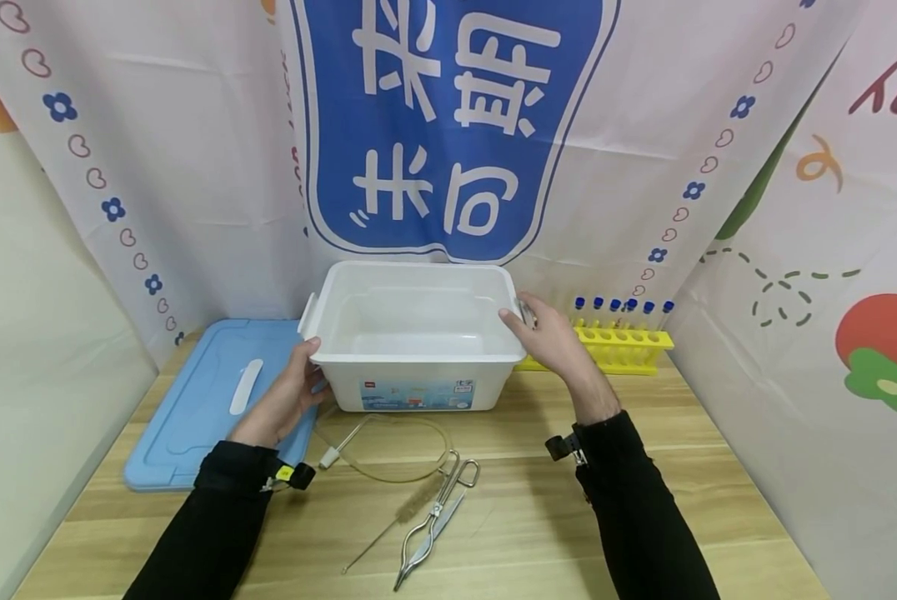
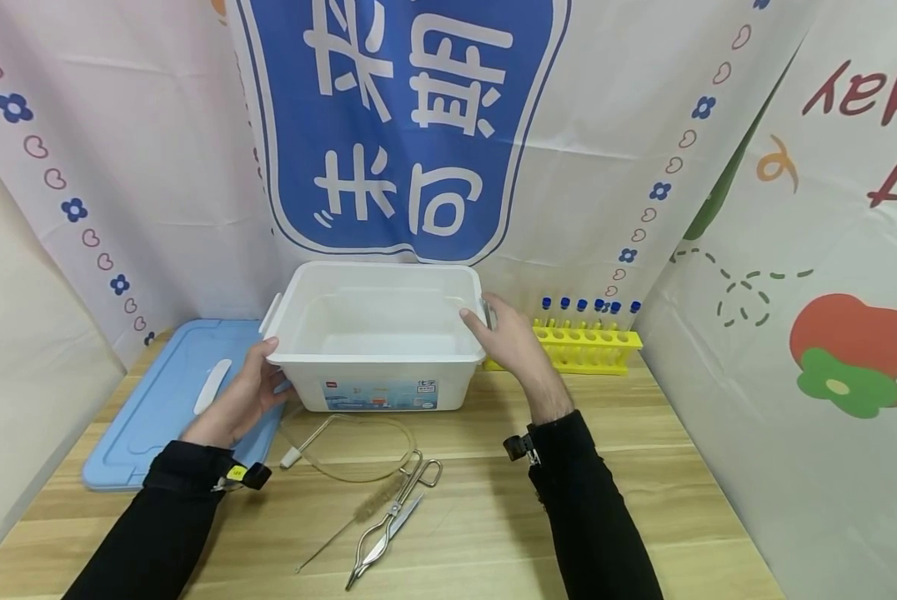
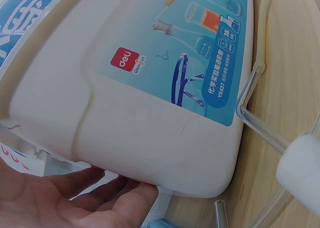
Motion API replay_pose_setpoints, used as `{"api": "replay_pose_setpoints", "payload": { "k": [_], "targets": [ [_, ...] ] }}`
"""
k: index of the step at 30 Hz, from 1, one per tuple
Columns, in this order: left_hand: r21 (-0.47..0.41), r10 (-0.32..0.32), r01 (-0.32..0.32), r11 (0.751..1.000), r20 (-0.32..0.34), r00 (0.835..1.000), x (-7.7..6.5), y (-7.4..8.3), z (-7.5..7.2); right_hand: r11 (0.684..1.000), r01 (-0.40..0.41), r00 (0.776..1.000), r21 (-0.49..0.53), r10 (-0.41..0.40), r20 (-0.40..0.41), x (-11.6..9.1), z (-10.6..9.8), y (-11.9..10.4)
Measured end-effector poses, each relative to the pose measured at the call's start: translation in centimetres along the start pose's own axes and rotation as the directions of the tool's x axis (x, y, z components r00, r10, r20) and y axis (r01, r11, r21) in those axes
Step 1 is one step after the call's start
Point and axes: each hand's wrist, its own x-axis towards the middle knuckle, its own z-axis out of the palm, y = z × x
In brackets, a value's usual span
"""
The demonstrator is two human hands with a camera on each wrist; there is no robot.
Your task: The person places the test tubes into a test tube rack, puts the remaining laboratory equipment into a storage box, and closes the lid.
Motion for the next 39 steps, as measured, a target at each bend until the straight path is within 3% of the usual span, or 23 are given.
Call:
{"api": "replay_pose_setpoints", "payload": {
  "k": [7, 11, 15, 19, 28, 39],
  "targets": [
    [0.0, 0.002, -0.002, 1.0, 0.003, 1.0, 0.0, 0.0, 0.0, 0.999, -0.015, 0.997, 0.043, 0.011, 0.076, -0.2, 0.2, 1.4],
    [0.002, -0.005, 0.005, 1.0, -0.007, 1.0, 0.0, 0.1, 0.2, 0.989, -0.005, 0.993, 0.148, -0.012, 0.114, -0.4, 0.1, 2.3],
    [0.023, -0.002, 0.002, 1.0, -0.001, 1.0, -0.1, 0.3, 0.7, 0.96, 0.001, 0.989, 0.279, -0.041, 0.139, -0.7, -0.1, 3.2],
    [0.034, 0.019, -0.019, 0.999, 0.019, 1.0, 0.0, 0.6, 1.5, 0.935, -0.037, 0.988, 0.353, -0.018, 0.152, -0.9, -0.1, 3.7],
    [0.024, 0.023, -0.023, 0.999, 0.002, 1.0, 0.1, 1.0, 2.6, 0.887, -0.128, 0.981, 0.444, 0.049, 0.185, -1.0, -0.5, 4.2],
    [0.072, 0.003, -0.004, 0.997, 0.005, 1.0, -0.3, 1.6, 2.3, 0.842, -0.18, 0.969, 0.509, 0.064, 0.237, -0.9, -0.7, 5.1]
  ]
}}
